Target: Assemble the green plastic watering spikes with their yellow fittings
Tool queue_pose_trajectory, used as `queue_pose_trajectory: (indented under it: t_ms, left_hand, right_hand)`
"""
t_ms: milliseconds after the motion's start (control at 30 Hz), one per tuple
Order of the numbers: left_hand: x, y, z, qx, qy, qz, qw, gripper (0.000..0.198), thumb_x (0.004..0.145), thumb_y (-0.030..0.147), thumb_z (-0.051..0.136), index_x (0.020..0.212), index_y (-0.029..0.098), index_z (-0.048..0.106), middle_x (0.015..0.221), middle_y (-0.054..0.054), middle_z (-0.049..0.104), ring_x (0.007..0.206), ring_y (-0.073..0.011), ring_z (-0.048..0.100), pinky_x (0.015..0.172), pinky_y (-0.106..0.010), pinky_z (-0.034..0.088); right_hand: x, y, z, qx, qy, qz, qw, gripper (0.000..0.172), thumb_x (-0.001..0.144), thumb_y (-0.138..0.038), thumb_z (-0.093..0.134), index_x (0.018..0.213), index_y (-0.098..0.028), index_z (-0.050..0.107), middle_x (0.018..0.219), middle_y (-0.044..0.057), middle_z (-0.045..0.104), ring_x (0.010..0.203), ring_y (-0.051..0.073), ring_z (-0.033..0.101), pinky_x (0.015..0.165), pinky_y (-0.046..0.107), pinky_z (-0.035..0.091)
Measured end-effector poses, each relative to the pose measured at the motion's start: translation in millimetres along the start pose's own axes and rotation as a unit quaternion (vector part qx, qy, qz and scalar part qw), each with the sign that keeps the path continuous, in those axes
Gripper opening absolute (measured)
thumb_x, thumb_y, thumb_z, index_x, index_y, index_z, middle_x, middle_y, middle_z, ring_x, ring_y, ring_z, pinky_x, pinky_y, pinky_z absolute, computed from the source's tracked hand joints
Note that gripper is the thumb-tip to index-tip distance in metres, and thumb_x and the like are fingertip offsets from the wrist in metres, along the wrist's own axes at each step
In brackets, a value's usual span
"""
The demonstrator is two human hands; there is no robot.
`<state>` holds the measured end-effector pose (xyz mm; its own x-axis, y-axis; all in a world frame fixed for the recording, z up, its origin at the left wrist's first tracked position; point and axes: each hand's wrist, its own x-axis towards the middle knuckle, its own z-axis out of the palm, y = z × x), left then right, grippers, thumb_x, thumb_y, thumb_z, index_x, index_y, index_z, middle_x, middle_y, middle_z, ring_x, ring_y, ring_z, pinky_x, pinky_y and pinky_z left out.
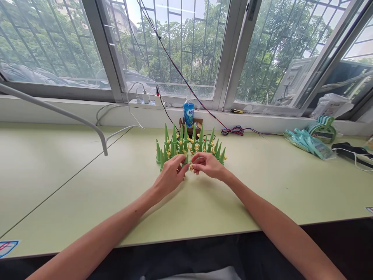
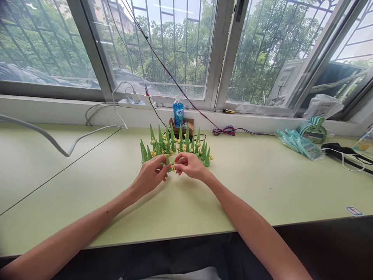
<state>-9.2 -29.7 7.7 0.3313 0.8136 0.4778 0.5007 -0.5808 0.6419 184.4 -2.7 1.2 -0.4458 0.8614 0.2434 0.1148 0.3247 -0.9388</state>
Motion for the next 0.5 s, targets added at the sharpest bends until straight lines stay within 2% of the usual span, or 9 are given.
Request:
queue_pose_trajectory:
  t_ms: [300,500]
  left_hand:
    - [0.6,0.8,0.1,-0.021,0.042,-0.010,0.999,0.021,0.090,0.035,0.052,0.077,0.019,0.047,0.076,0.002,0.052,0.052,-0.0081,0.057,0.048,-0.021,0.050]
    - [0.2,0.1,0.3,-0.025,0.031,0.012,0.999,0.019,0.090,0.032,0.051,0.076,0.019,0.049,0.077,0.001,0.051,0.057,-0.0089,0.059,0.050,-0.021,0.054]
  right_hand:
    - [0.4,-2.6,4.4,-0.018,0.018,-0.001,1.000,0.030,0.080,-0.044,0.069,0.086,-0.017,0.060,0.074,0.004,0.068,0.060,0.013,0.062,0.057,0.026,0.051]
    - [-2.2,-5.9,9.0,0.004,0.020,0.007,1.000,0.030,0.080,-0.044,0.068,0.081,-0.015,0.060,0.070,0.003,0.067,0.056,0.011,0.059,0.055,0.025,0.050]
